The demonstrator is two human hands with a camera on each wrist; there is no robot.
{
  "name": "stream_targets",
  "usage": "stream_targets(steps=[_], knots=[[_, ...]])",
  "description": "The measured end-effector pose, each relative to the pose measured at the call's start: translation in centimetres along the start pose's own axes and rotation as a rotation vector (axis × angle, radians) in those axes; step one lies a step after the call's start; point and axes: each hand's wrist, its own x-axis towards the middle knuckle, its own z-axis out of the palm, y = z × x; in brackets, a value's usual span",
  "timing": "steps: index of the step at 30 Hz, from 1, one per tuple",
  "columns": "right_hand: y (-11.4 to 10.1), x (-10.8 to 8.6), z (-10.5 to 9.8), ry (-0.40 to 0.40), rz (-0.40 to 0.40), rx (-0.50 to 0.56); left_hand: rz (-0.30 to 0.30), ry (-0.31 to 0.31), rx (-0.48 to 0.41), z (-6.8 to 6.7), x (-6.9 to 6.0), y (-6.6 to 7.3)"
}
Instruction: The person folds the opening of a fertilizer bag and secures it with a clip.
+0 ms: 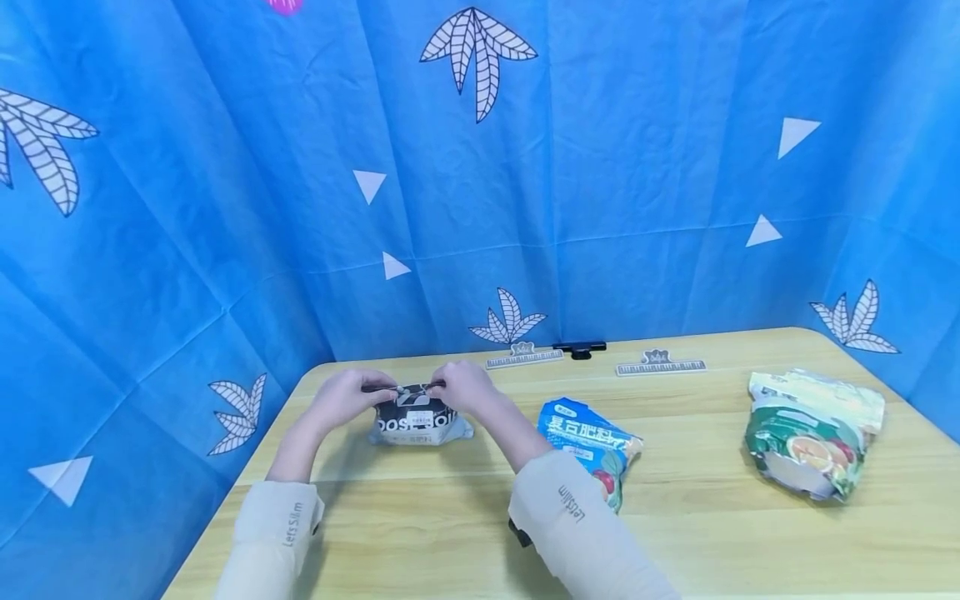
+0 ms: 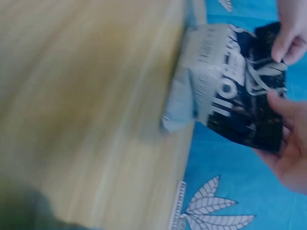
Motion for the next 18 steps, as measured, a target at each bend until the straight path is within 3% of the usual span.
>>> stream_targets(steps=[5,11,18], knots=[[0.2,-0.2,-1.0,-0.12,-0.019,0.057,-0.004,0.009,-0.133,-0.6,-0.4,-0.3],[0.1,-0.3,-1.1,-0.115,0.021,0.097,-0.013,0.026,-0.137,-0.8,-0.4,-0.4],[0.7,-0.1,-1.3,-0.151,-0.009,0.179,-0.091,-0.055,-0.223,-1.3,-0.1,-1.0]])
